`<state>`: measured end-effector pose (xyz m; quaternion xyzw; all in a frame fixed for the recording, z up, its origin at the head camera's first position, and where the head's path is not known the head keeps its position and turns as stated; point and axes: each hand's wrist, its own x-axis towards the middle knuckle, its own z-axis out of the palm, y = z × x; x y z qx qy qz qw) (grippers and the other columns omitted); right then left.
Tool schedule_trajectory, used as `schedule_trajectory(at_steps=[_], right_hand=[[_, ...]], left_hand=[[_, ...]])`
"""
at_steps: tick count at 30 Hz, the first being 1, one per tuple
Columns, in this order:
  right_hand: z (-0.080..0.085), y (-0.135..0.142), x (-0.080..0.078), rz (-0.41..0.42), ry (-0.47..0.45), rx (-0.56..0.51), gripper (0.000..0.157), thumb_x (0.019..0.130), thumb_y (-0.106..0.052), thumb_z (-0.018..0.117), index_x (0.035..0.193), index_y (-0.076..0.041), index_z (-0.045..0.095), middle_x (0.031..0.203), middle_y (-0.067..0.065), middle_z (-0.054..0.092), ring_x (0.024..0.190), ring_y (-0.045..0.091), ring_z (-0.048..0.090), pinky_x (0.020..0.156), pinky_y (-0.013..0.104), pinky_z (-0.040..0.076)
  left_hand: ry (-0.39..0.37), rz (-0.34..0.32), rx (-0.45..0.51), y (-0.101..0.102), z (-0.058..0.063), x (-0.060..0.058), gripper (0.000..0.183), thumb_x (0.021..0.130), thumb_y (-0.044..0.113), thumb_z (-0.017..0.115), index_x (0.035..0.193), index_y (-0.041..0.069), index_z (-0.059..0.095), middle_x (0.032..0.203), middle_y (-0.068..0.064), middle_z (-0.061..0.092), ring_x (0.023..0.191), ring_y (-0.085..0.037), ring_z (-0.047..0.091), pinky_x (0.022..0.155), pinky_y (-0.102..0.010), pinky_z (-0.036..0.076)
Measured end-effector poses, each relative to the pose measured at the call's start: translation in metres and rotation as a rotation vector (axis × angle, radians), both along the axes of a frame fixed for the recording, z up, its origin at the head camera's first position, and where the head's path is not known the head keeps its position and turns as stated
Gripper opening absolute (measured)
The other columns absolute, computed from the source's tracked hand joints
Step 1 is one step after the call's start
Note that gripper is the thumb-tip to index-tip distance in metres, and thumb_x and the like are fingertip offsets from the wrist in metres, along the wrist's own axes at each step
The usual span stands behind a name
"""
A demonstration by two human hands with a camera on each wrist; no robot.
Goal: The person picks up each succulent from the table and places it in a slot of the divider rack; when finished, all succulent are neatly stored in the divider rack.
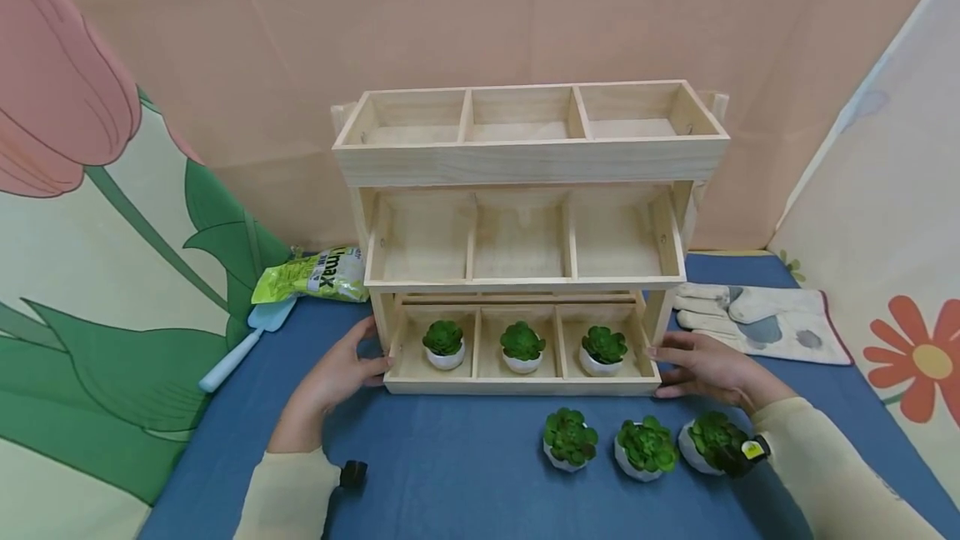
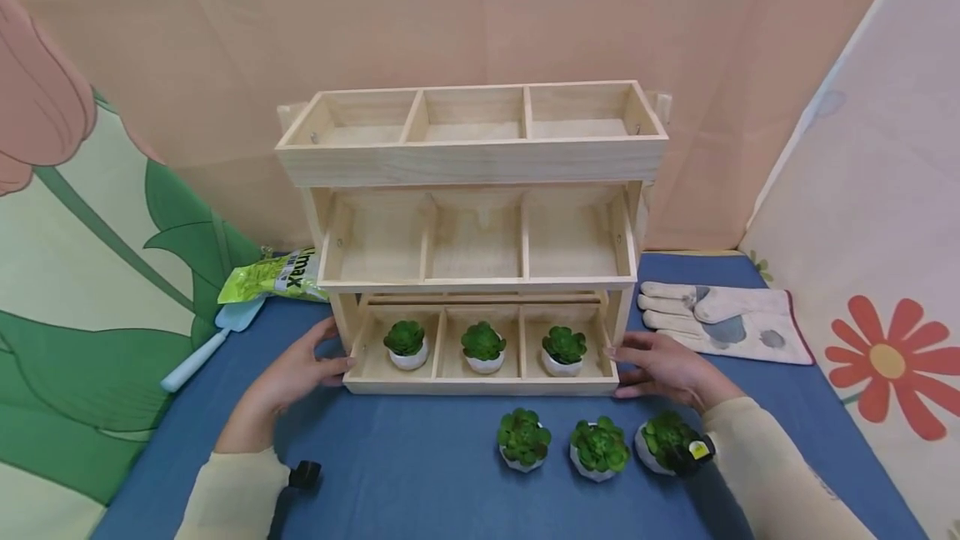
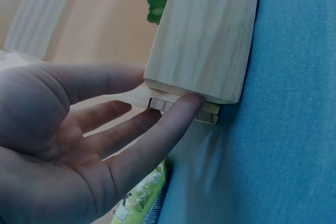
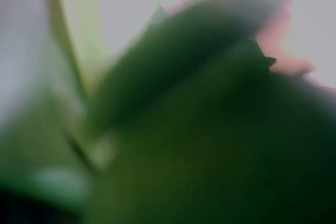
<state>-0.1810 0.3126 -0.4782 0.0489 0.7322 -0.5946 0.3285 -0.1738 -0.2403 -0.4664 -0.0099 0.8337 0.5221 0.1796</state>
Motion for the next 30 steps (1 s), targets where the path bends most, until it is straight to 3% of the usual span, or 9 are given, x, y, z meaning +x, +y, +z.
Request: schedule_trajectory(at_steps=[11,15,19,21,25,30], right_hand=[[0.008,-0.006,0.001,0.006,0.016,0.041,0.08,0.113,-0.031,0.056,0.169,0.007,0.012,0.168,0.041,0.026,0.127,0.039,0.07,0.095,0.048,0.066],[0.015,-0.006,0.003,0.016,0.027,0.056,0.074,0.115,-0.03,0.048,0.168,0.008,0.012,0.168,0.043,0.021,0.131,0.046,0.067,0.095,0.049,0.066],[0.028,-0.006,0.008,0.01,0.058,0.137,0.083,0.115,-0.043,0.046,0.169,0.007,0.007,0.169,0.043,0.018,0.141,0.054,0.056,0.095,0.051,0.066],[0.038,-0.005,0.012,0.019,0.103,0.198,0.089,0.114,-0.049,0.046,0.169,0.007,0.002,0.17,0.042,0.017,0.145,0.057,0.048,0.095,0.052,0.066],[0.058,-0.002,0.024,0.037,0.225,0.302,0.09,0.113,-0.053,0.044,0.169,0.006,0.005,0.17,0.04,0.02,0.149,0.059,0.041,0.102,0.055,0.062],[0.074,0.003,0.048,0.055,0.405,0.494,0.085,0.112,-0.056,0.046,0.169,0.002,0.02,0.165,0.037,0.033,0.14,0.058,0.051,0.097,0.063,0.06]], left_hand=[[0.003,-0.007,0.014,-0.002,0.002,-0.001,0.086,0.103,0.005,0.068,0.17,0.005,0.015,0.162,-0.029,0.03,0.132,-0.051,0.063,0.092,-0.049,0.067],[0.005,-0.016,0.011,-0.001,0.003,-0.001,0.086,0.103,0.006,0.068,0.17,0.005,0.014,0.164,-0.03,0.028,0.13,-0.052,0.065,0.093,-0.049,0.067],[0.014,-0.03,0.007,-0.001,0.004,-0.001,0.087,0.104,0.005,0.066,0.17,0.003,0.01,0.165,-0.032,0.027,0.128,-0.053,0.065,0.092,-0.05,0.067],[0.016,-0.03,0.007,0.0,0.004,-0.001,0.087,0.104,0.004,0.066,0.17,0.003,0.01,0.165,-0.032,0.026,0.128,-0.054,0.065,0.093,-0.051,0.066],[0.014,-0.03,-0.004,0.0,0.002,-0.002,0.087,0.104,0.005,0.065,0.171,0.003,0.009,0.165,-0.032,0.026,0.129,-0.054,0.064,0.093,-0.05,0.066],[0.011,-0.023,-0.008,-0.001,0.001,-0.001,0.086,0.104,0.005,0.065,0.171,0.005,0.01,0.166,-0.031,0.026,0.13,-0.053,0.064,0.092,-0.05,0.066]])
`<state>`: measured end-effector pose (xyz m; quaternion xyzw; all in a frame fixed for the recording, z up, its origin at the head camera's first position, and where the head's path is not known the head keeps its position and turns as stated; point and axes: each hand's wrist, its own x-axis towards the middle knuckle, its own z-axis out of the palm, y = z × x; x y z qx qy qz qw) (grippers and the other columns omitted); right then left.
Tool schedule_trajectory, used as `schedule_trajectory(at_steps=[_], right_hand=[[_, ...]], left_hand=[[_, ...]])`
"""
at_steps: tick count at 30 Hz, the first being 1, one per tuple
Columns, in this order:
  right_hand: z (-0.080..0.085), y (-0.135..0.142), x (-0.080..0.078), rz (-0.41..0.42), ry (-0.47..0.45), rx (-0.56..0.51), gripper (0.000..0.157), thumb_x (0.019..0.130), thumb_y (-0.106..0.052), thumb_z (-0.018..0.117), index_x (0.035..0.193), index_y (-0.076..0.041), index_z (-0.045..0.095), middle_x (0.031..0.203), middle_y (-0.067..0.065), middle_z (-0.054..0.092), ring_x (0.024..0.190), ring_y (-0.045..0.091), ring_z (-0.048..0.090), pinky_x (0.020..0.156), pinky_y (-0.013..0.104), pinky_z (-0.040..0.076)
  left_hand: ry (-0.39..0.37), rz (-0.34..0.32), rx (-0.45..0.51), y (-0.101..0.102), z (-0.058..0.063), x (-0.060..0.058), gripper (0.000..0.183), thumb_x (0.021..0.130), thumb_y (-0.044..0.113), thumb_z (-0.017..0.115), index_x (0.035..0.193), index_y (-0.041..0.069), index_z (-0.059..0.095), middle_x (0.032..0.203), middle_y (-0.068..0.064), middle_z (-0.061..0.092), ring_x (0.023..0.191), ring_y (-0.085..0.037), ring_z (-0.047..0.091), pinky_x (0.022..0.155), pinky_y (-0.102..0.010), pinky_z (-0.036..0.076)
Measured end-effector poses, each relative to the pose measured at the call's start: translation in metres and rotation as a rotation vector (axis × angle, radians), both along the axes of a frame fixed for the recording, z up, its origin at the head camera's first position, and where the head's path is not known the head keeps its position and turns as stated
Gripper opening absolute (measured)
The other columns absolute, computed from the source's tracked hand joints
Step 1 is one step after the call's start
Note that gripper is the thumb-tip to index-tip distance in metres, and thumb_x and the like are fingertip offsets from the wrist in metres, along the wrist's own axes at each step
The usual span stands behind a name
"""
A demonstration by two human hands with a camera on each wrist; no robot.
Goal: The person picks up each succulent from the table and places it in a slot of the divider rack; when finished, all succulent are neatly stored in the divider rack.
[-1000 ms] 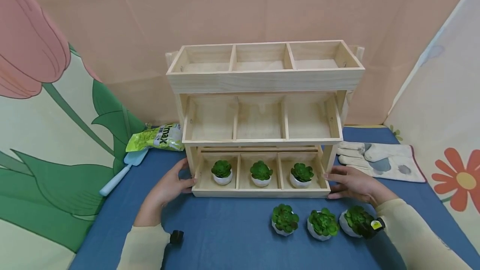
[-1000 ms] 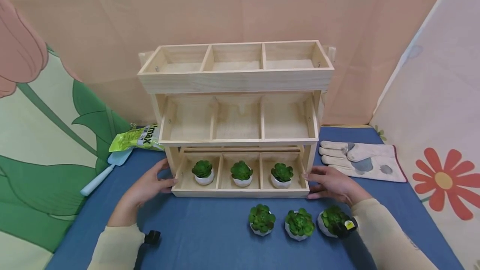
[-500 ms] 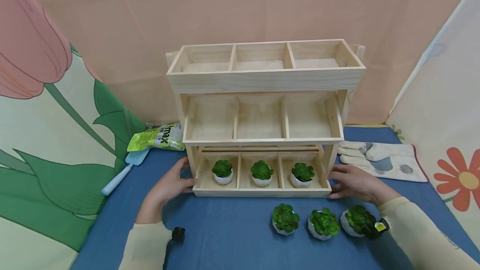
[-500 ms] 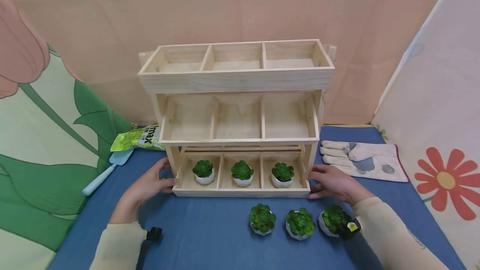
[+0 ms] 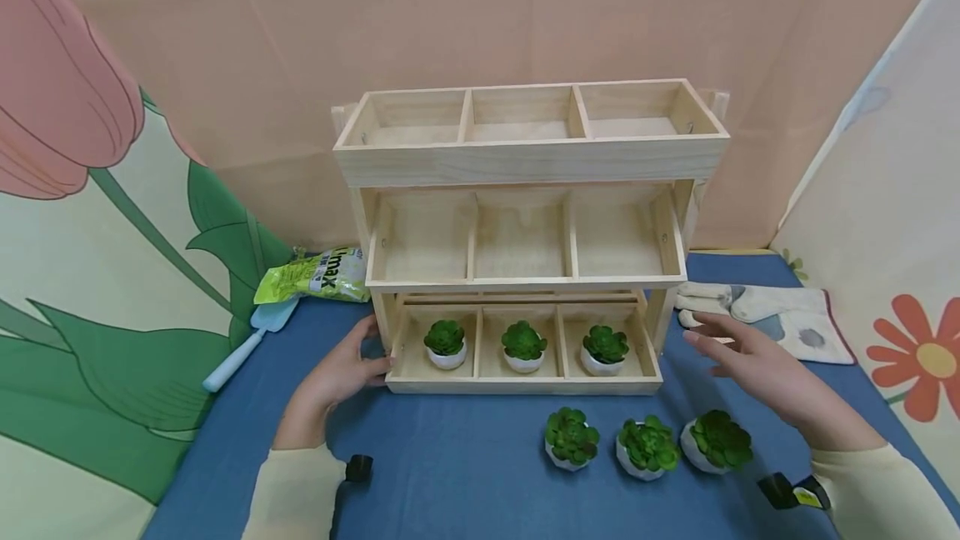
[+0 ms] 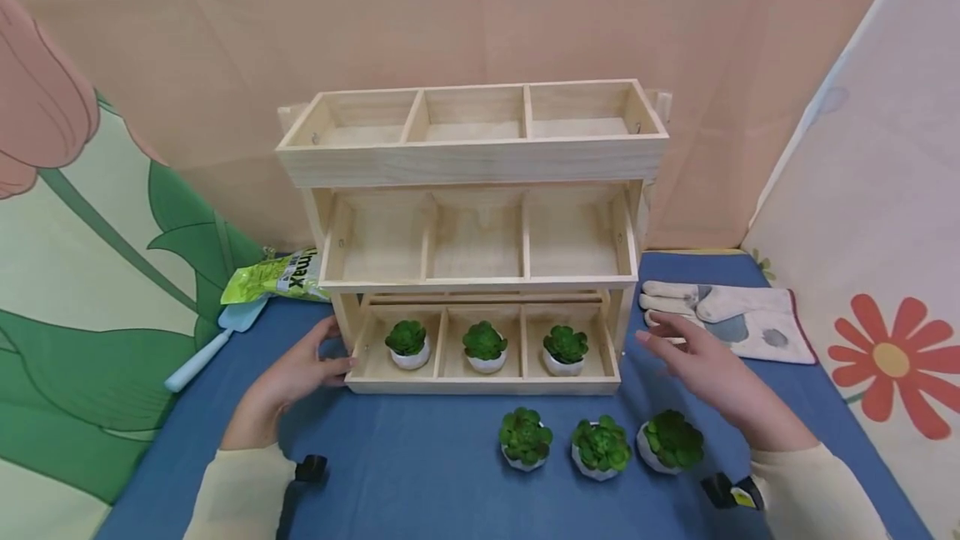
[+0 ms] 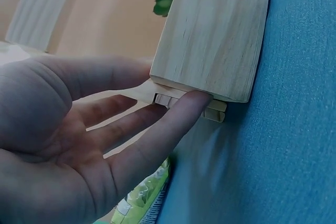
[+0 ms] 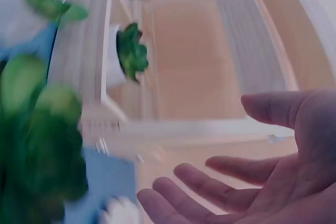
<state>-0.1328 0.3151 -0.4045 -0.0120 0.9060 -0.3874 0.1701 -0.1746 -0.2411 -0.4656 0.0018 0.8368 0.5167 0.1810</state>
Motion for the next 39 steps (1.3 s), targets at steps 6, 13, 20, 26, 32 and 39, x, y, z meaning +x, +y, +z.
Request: schedule_trajectory(at_steps=[6,13,20,26,32,39], right_hand=[[0.0,0.011,0.03,-0.044,0.154,0.144,0.08,0.111,-0.052,0.051,0.166,0.002,0.029,0.163,0.036,0.038,0.136,0.058,0.052,0.092,0.069,0.057],[-0.015,0.034,0.053,-0.14,0.217,0.124,0.078,0.111,-0.046,0.057,0.17,-0.006,0.025,0.161,0.033,0.042,0.131,0.041,0.06,0.085,0.043,0.067],[-0.048,0.058,0.069,-0.1,0.144,-0.034,0.081,0.108,-0.04,0.063,0.173,-0.024,0.016,0.167,0.026,0.035,0.112,-0.032,0.045,0.085,0.024,0.064],[-0.079,0.072,0.074,-0.021,-0.014,-0.218,0.081,0.109,-0.026,0.064,0.172,-0.016,0.013,0.161,-0.006,0.043,0.115,-0.022,0.056,0.091,0.036,0.066],[-0.097,0.089,0.076,0.139,-0.06,-0.435,0.072,0.113,-0.005,0.05,0.172,-0.011,0.01,0.15,-0.044,0.04,0.125,-0.024,0.052,0.098,0.024,0.062],[-0.109,0.097,0.078,0.26,-0.217,-0.673,0.077,0.112,0.004,0.041,0.174,-0.02,0.002,0.156,-0.045,0.035,0.131,-0.023,0.049,0.105,0.03,0.061]], left_hand=[[0.008,-0.005,0.002,-0.002,0.002,0.002,0.087,0.104,0.005,0.066,0.17,0.002,0.009,0.165,-0.032,0.026,0.129,-0.054,0.064,0.092,-0.05,0.067],[0.0,0.003,-0.023,-0.002,0.003,0.003,0.087,0.105,0.006,0.066,0.17,0.003,0.01,0.165,-0.032,0.026,0.131,-0.053,0.063,0.093,-0.05,0.066],[-0.012,0.012,-0.025,-0.001,0.003,0.004,0.085,0.104,0.007,0.066,0.17,0.004,0.012,0.165,-0.03,0.027,0.133,-0.052,0.063,0.094,-0.049,0.066],[-0.019,0.017,-0.02,0.0,0.002,0.004,0.084,0.105,0.007,0.066,0.17,0.006,0.014,0.165,-0.028,0.028,0.134,-0.051,0.062,0.094,-0.048,0.066],[-0.018,0.018,-0.018,0.001,0.002,0.004,0.083,0.105,0.006,0.066,0.17,0.007,0.014,0.164,-0.028,0.028,0.134,-0.051,0.062,0.094,-0.049,0.066],[-0.017,0.013,-0.018,0.002,0.002,0.001,0.084,0.105,0.007,0.066,0.17,0.007,0.013,0.166,-0.028,0.028,0.134,-0.051,0.062,0.095,-0.049,0.066]])
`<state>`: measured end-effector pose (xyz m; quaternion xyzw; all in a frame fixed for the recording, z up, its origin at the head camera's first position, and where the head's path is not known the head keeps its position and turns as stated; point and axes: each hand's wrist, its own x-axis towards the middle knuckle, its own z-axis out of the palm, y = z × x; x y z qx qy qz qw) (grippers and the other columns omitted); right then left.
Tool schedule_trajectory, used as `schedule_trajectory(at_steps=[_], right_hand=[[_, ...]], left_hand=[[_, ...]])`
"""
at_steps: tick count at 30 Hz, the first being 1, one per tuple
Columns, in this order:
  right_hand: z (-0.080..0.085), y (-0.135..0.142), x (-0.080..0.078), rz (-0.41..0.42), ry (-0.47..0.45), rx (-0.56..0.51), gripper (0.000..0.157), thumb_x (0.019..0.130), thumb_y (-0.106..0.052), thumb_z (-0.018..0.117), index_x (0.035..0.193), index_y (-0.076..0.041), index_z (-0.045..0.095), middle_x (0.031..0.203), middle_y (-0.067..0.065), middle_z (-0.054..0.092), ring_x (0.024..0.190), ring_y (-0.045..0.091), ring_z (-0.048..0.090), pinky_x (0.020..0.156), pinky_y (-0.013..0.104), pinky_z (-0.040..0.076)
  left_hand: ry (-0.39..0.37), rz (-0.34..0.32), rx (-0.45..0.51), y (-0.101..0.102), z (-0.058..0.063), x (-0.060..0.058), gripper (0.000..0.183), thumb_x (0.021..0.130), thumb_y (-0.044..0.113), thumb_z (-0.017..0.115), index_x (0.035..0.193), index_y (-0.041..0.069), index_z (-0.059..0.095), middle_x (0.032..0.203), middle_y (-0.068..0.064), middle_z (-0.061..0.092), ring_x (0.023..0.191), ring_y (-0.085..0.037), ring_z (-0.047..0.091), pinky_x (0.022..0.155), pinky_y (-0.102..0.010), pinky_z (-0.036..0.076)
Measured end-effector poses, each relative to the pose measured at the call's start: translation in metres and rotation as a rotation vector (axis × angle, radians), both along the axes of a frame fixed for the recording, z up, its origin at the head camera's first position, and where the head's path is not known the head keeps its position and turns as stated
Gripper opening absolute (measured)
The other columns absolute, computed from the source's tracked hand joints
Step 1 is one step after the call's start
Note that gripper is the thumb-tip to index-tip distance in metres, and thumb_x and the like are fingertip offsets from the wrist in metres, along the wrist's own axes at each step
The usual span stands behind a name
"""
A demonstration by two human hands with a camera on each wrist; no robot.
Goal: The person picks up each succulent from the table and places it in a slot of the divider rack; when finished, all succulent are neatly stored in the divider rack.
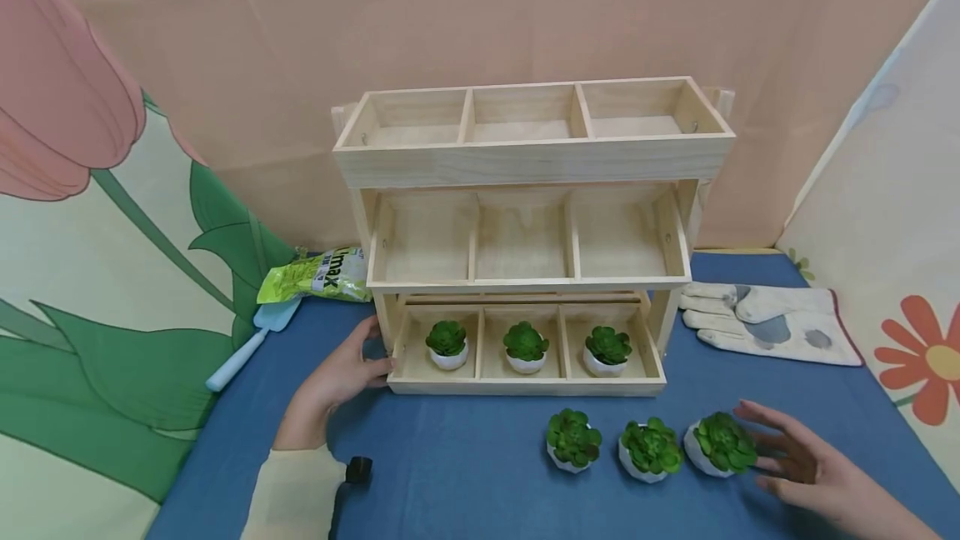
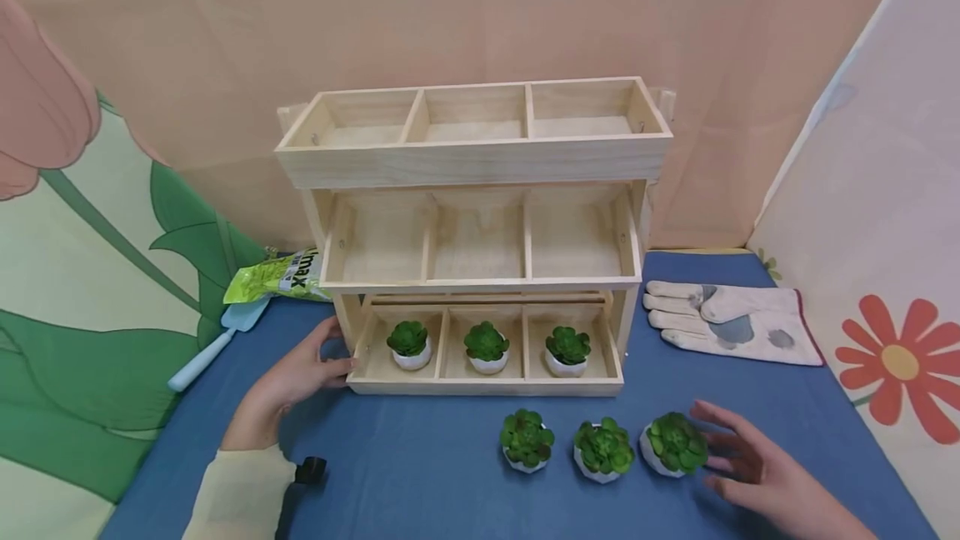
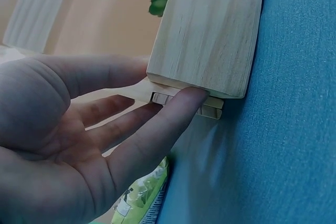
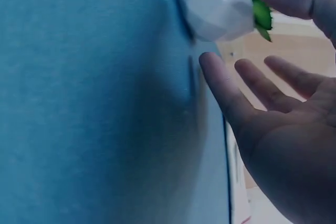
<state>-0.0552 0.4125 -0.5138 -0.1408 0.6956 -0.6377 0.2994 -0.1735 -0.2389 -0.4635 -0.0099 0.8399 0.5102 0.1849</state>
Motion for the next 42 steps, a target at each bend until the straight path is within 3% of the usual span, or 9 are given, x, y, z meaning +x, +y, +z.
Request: schedule_trajectory(at_steps=[4,11,16,23,28,32,38,40,42], right_hand=[[-0.006,-0.008,0.004,-0.035,0.033,0.116,0.082,0.11,0.0,0.053,0.173,-0.015,0.004,0.152,-0.049,0.032,0.127,-0.027,0.046,0.101,0.029,0.062],[-0.01,-0.025,0.008,-0.123,0.129,0.319,0.089,0.103,-0.014,0.071,0.171,-0.009,0.014,0.148,-0.048,0.032,0.126,-0.036,0.033,0.1,0.012,0.053],[-0.01,-0.035,0.009,-0.213,0.189,0.414,0.09,0.098,-0.02,0.078,0.169,-0.011,0.024,0.146,-0.042,0.035,0.124,-0.031,0.041,0.096,0.014,0.055],[-0.002,-0.047,0.005,-0.245,0.131,0.527,0.092,0.096,-0.027,0.081,0.166,-0.007,0.025,0.163,0.022,0.039,0.112,-0.02,0.052,0.088,0.021,0.058],[-0.001,-0.046,0.002,-0.223,0.147,0.527,0.088,0.098,-0.021,0.079,0.164,-0.001,0.025,0.161,0.032,0.038,0.109,-0.018,0.053,0.083,0.022,0.058],[-0.003,-0.047,0.001,-0.221,0.184,0.532,0.086,0.098,-0.02,0.079,0.164,-0.002,0.028,0.157,0.021,0.044,0.11,-0.02,0.051,0.082,0.02,0.057],[-0.005,-0.047,0.002,-0.231,0.19,0.491,0.084,0.097,-0.017,0.079,0.163,-0.002,0.03,0.135,-0.041,0.04,0.111,-0.019,0.052,0.083,0.021,0.058],[-0.005,-0.047,0.002,-0.232,0.185,0.486,0.083,0.097,-0.017,0.079,0.163,-0.001,0.03,0.132,-0.044,0.039,0.111,-0.019,0.053,0.083,0.021,0.058],[-0.004,-0.047,0.002,-0.232,0.184,0.495,0.082,0.097,-0.017,0.079,0.162,-0.001,0.031,0.14,-0.032,0.044,0.11,-0.019,0.053,0.083,0.021,0.057]], left_hand=[[-0.007,-0.003,0.011,0.001,-0.001,-0.002,0.084,0.105,0.007,0.066,0.17,0.006,0.014,0.165,-0.028,0.029,0.132,-0.05,0.064,0.096,-0.05,0.066],[-0.012,0.005,0.028,0.001,-0.003,-0.003,0.084,0.105,0.007,0.066,0.17,0.008,0.014,0.166,-0.028,0.027,0.132,-0.051,0.064,0.095,-0.049,0.066],[0.001,0.004,0.034,0.0,-0.004,-0.003,0.084,0.104,0.007,0.067,0.17,0.008,0.014,0.166,-0.028,0.027,0.132,-0.051,0.064,0.095,-0.049,0.066],[0.001,0.002,0.037,-0.001,-0.005,-0.002,0.084,0.104,0.007,0.067,0.17,0.008,0.015,0.166,-0.028,0.027,0.132,-0.051,0.064,0.095,-0.049,0.066],[0.0,0.005,0.039,-0.002,-0.005,-0.002,0.084,0.104,0.007,0.067,0.17,0.008,0.014,0.167,-0.028,0.026,0.133,-0.051,0.064,0.096,-0.05,0.066],[-0.003,0.008,0.031,-0.002,-0.005,-0.001,0.084,0.104,0.007,0.067,0.17,0.008,0.014,0.167,-0.028,0.026,0.133,-0.051,0.063,0.096,-0.05,0.066],[-0.001,0.006,0.035,-0.002,-0.004,-0.001,0.083,0.104,0.007,0.067,0.17,0.008,0.015,0.167,-0.028,0.026,0.132,-0.051,0.065,0.097,-0.05,0.066],[-0.001,0.005,0.034,-0.002,-0.004,-0.001,0.084,0.105,0.008,0.067,0.17,0.008,0.015,0.167,-0.028,0.026,0.131,-0.05,0.066,0.097,-0.05,0.066],[-0.002,0.006,0.033,-0.002,-0.004,-0.001,0.084,0.104,0.008,0.067,0.17,0.008,0.015,0.167,-0.028,0.026,0.131,-0.05,0.066,0.097,-0.05,0.066]])
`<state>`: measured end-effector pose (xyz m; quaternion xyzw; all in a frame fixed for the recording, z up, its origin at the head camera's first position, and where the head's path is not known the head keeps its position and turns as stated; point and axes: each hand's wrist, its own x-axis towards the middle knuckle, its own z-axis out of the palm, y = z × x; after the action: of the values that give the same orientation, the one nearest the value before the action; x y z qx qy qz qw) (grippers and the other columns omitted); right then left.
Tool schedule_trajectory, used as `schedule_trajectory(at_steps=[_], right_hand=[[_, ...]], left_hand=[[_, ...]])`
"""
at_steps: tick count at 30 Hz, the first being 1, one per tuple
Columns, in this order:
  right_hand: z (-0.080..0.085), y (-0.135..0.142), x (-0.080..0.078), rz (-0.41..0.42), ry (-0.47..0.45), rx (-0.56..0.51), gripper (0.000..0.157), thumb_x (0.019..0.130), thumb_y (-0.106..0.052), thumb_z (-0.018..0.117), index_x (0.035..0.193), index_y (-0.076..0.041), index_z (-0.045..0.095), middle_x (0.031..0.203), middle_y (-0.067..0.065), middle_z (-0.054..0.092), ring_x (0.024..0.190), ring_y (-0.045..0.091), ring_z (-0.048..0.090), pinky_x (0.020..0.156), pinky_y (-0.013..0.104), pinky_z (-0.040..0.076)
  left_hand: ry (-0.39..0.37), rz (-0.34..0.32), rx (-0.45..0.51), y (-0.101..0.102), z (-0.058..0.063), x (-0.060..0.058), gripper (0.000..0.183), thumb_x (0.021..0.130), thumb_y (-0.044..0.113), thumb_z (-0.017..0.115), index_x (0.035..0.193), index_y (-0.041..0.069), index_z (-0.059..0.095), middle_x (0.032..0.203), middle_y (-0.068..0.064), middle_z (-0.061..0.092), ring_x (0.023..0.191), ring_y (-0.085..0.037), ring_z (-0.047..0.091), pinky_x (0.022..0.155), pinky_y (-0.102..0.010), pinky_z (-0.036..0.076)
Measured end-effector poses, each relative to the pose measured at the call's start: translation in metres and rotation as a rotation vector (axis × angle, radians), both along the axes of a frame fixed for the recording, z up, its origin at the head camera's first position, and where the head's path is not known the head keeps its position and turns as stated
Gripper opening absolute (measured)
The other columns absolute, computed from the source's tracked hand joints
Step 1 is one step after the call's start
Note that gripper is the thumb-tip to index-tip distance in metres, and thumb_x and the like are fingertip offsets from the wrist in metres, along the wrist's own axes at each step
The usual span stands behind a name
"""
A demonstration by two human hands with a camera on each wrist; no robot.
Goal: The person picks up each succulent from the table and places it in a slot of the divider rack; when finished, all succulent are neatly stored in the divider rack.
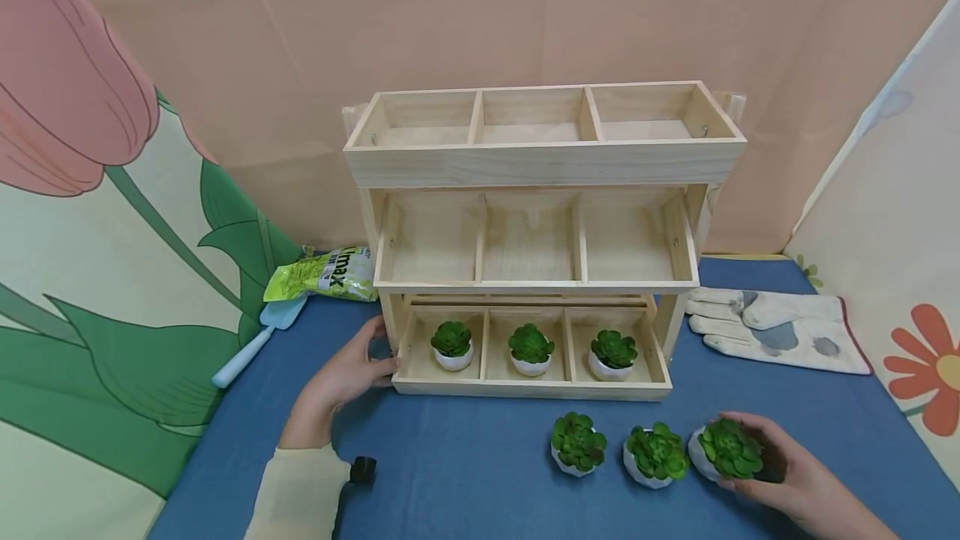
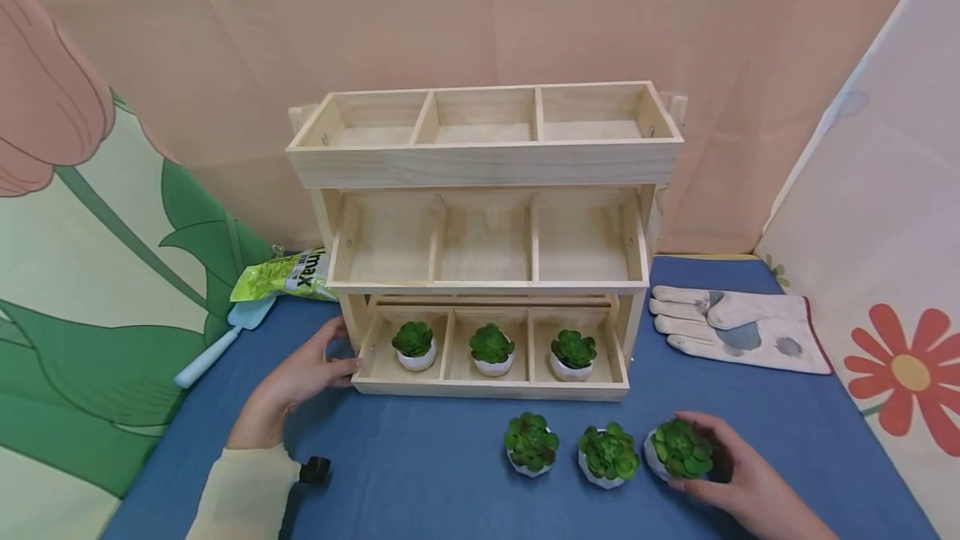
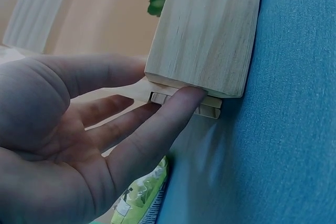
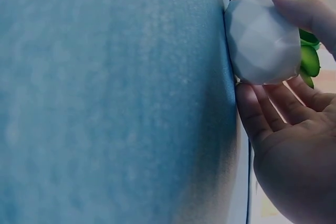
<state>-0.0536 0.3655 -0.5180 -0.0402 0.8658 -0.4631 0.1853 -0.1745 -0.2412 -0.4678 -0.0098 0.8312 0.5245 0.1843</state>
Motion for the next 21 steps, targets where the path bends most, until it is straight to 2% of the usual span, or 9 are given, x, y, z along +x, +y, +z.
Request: schedule_trajectory(at_steps=[4,6,11,16,21], right_hand=[[0.0019,0.0007,-0.0015,-0.003,-0.034,0.014,0.079,0.099,-0.019,0.078,0.16,0.001,0.032,0.152,0.012,0.05,0.109,-0.018,0.054,0.082,0.02,0.057],[0.0027,0.0011,-0.0024,-0.004,-0.065,0.012,0.078,0.1,-0.02,0.076,0.16,0.003,0.031,0.153,0.027,0.047,0.108,-0.017,0.055,0.082,0.021,0.058],[0.0041,0.0016,-0.0047,-0.023,-0.13,-0.004,0.08,0.1,-0.022,0.075,0.159,0.005,0.029,0.153,0.032,0.047,0.106,-0.013,0.058,0.083,0.022,0.059],[0.0037,0.0018,-0.0045,-0.012,-0.114,0.002,0.079,0.1,-0.02,0.076,0.158,0.006,0.03,0.151,0.032,0.049,0.105,-0.011,0.06,0.082,0.023,0.059],[0.0067,0.0001,-0.006,-0.029,-0.099,0.071,0.079,0.098,-0.023,0.078,0.157,0.004,0.034,0.149,0.029,0.051,0.103,-0.008,0.059,0.08,0.023,0.058]], left_hand=[[0.002,0.002,-0.008,-0.0002,-0.0005,0.0004,0.084,0.105,0.008,0.067,0.17,0.008,0.015,0.167,-0.028,0.027,0.13,-0.05,0.066,0.096,-0.05,0.066],[0.002,0.001,-0.01,-0.0004,-0.0008,0.0003,0.084,0.105,0.008,0.066,0.17,0.008,0.014,0.168,-0.028,0.027,0.13,-0.05,0.067,0.096,-0.05,0.066],[-0.002,0.0,-0.008,-0.0001,-0.0011,0.0,0.083,0.105,0.008,0.066,0.17,0.006,0.015,0.169,-0.029,0.026,0.128,-0.049,0.068,0.096,-0.05,0.066],[0.0,-0.006,-0.003,0.0007,0.0,0.0005,0.083,0.105,0.007,0.066,0.17,0.005,0.015,0.169,-0.029,0.026,0.126,-0.049,0.069,0.096,-0.05,0.066],[0.005,-0.013,0.002,0.0007,0.0,0.0006,0.083,0.105,0.007,0.066,0.17,0.004,0.015,0.168,-0.03,0.026,0.125,-0.049,0.07,0.096,-0.05,0.066]])
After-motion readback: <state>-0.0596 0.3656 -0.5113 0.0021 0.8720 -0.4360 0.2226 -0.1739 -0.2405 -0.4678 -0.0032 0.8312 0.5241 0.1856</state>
